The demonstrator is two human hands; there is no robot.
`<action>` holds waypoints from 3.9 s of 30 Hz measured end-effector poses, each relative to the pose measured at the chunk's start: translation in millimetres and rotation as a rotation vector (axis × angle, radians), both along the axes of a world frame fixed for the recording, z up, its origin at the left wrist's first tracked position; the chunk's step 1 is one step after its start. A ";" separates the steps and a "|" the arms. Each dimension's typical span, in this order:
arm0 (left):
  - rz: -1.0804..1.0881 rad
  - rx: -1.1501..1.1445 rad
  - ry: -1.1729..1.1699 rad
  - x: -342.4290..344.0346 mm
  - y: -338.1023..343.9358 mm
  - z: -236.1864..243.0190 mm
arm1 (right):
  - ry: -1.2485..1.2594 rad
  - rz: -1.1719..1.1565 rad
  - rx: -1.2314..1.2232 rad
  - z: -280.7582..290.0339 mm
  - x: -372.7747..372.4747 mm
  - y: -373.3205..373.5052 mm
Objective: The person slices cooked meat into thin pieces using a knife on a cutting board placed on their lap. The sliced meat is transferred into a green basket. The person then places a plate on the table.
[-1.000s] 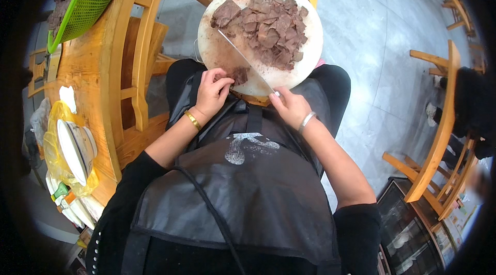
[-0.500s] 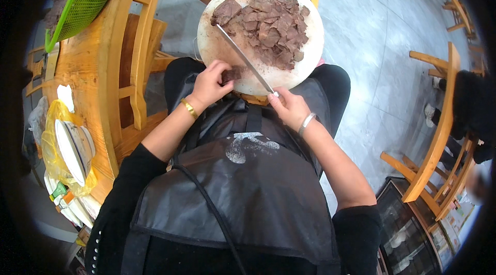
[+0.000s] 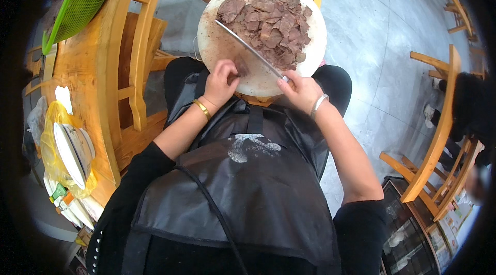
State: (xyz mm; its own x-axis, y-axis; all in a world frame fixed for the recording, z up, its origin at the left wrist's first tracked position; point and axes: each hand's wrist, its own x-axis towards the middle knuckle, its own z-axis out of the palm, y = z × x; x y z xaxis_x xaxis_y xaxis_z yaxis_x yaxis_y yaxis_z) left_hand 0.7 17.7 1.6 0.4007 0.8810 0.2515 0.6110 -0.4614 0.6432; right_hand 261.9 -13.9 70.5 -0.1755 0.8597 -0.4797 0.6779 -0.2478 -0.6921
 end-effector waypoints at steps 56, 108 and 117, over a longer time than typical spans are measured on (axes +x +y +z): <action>-0.129 0.053 -0.184 5.8 -3.5 -18.6 | -0.097 0.132 0.046 -23.3 -62.5 21.8; -0.094 0.067 -0.228 7.5 -0.6 -19.7 | -0.248 0.202 -0.206 36.8 -44.5 -19.1; -0.143 0.121 -0.207 7.4 -2.5 -16.7 | 0.057 0.064 -0.105 -5.3 -51.2 33.9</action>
